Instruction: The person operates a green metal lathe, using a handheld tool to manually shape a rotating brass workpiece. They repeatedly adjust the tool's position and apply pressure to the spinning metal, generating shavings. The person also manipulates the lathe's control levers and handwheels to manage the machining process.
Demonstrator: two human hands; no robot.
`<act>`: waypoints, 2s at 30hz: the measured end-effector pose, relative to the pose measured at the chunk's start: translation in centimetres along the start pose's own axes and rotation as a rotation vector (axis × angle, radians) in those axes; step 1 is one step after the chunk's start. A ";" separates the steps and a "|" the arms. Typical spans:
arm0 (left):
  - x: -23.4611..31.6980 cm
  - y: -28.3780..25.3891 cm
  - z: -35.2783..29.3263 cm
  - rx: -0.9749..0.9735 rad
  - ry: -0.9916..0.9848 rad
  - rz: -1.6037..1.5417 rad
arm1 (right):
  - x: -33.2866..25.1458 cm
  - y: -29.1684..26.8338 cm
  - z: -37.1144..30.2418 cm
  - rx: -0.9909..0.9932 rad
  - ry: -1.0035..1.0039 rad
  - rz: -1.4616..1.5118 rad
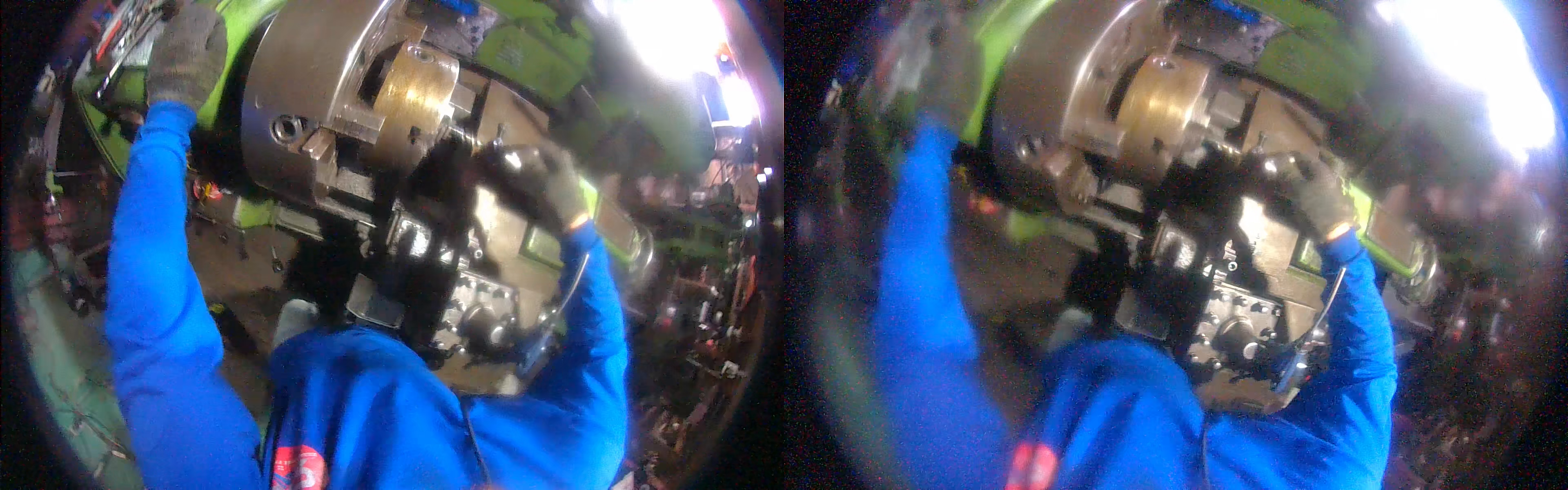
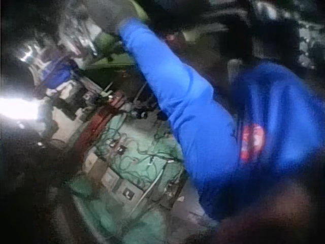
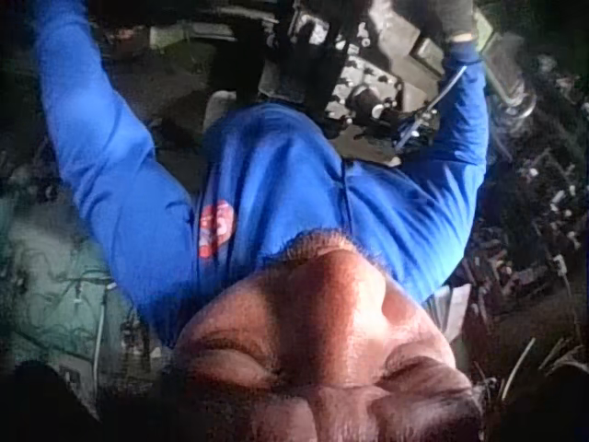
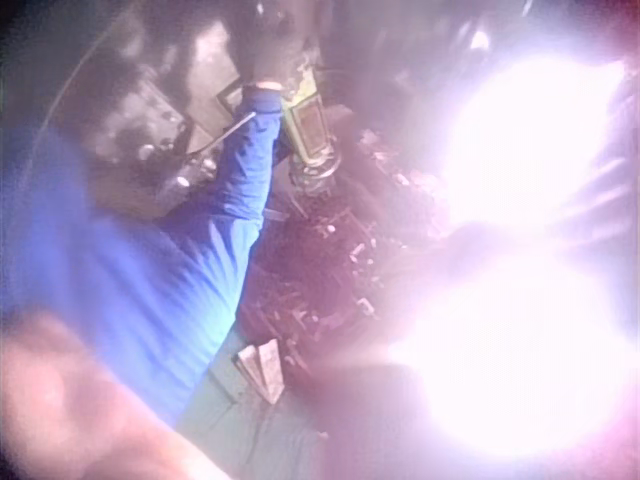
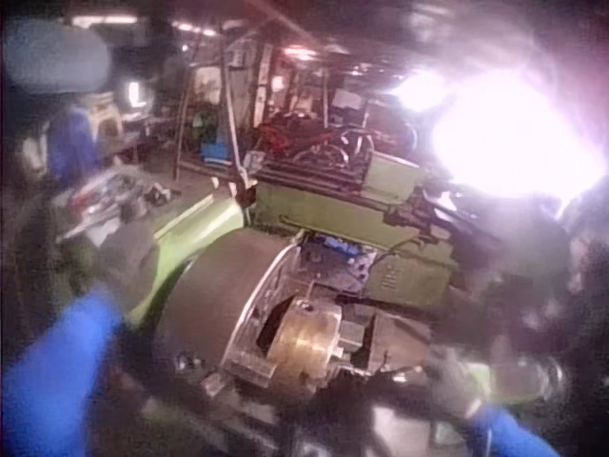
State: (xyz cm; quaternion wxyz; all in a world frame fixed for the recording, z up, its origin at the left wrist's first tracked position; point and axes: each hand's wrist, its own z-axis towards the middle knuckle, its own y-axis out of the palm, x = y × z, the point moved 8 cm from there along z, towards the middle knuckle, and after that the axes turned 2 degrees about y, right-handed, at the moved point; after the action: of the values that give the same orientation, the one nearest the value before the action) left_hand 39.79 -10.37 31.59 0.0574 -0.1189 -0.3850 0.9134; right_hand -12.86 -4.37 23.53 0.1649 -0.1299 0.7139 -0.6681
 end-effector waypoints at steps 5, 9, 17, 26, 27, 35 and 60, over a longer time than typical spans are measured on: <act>-0.1 2.2 0.6 -0.061 0.004 0.031 | -0.5 -4.9 -2.1 0.164 0.074 0.468; -2.7 3.6 -0.5 -0.015 0.156 0.186 | -3.0 0.4 -4.0 -0.244 0.164 0.433; -1.4 2.8 0.1 -0.040 0.096 0.171 | -1.6 9.1 -8.2 -0.484 0.100 0.308; 1.0 0.6 1.1 0.018 0.020 0.044 | 0.1 0.3 -7.6 0.255 0.195 0.547; 0.2 1.4 0.8 0.021 0.019 0.021 | -0.1 -0.7 -6.6 0.235 0.177 0.464; 0.2 1.3 0.5 -0.012 0.141 0.092 | 2.1 -5.1 -1.9 0.341 0.294 0.335; 23.4 -7.5 -10.5 -0.065 0.018 -1.364 | 9.8 0.9 0.4 0.197 0.443 -0.016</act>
State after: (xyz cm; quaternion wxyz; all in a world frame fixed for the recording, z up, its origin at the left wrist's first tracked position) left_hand 20.09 6.68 25.80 0.6200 0.1412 -0.4004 0.6598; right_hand -21.57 -8.61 22.06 0.0109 0.0307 0.6629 -0.7480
